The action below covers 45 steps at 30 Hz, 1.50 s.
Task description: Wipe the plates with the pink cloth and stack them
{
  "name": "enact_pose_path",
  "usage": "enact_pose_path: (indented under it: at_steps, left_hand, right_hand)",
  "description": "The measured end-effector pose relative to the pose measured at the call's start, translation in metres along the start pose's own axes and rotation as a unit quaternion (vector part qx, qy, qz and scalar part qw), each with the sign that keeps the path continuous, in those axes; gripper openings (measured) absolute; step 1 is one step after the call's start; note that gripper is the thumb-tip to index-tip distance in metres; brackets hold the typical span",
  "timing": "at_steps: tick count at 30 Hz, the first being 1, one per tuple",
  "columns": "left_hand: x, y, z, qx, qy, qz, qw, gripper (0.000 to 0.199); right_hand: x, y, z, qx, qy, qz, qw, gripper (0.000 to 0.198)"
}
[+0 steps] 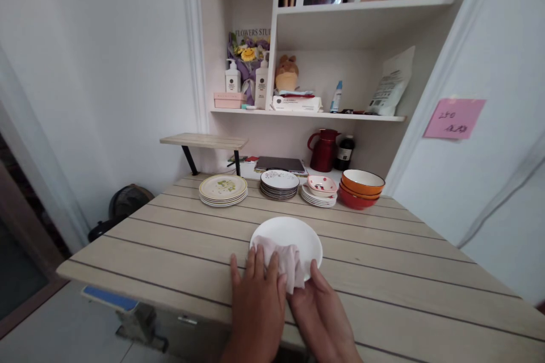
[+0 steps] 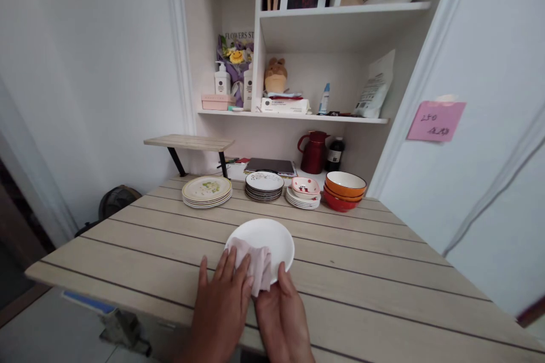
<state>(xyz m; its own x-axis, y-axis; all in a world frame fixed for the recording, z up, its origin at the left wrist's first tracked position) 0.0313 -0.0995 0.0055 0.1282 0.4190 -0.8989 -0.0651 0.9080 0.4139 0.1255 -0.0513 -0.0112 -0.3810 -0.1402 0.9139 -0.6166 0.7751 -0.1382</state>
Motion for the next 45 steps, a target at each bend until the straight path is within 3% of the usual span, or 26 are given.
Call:
enact_pose_path:
  at_steps: [12, 25, 32, 39, 45]
  left_hand:
    - [0.0, -0.003, -0.034, -0.036, 0.068, -0.001, 0.997, 0.045]
    - [-0.001, 0.036, -0.029, 0.018, 0.072, 0.0, 0.997, 0.042]
    - [0.009, 0.043, -0.039, 0.064, 0.012, -0.045, 0.997, 0.043]
    - [0.007, 0.048, -0.042, 0.093, -0.091, -0.142, 0.981, 0.046]
    - [0.003, 0.047, -0.038, 0.095, -0.089, -0.139, 0.982, 0.046]
  right_hand:
    - [0.014, -0.004, -0.002, -0.036, 0.065, 0.044, 0.996, 0.055]
    - [0.015, 0.001, -0.001, -0.068, 0.054, 0.041, 0.995, 0.053]
    - [0.014, -0.001, 0.001, -0.098, 0.033, 0.046, 0.994, 0.053]
    - [0.01, 0.0, -0.001, -0.092, 0.042, 0.062, 0.993, 0.048]
    - [0.009, 0.002, -0.004, -0.071, 0.042, 0.052, 0.995, 0.044]
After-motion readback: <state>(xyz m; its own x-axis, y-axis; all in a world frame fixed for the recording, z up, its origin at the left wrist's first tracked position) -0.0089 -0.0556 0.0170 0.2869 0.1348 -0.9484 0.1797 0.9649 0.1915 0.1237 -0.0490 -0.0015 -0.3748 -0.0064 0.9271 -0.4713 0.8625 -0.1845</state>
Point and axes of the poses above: each hand's wrist, its own y-axis towards the middle knuckle, its own x-axis out of the palm, z = x × y, the point moved 2 cm from there along y, towards the middle knuckle, and after that the axes turned 9 degrees about x, right-handed, at the moved point
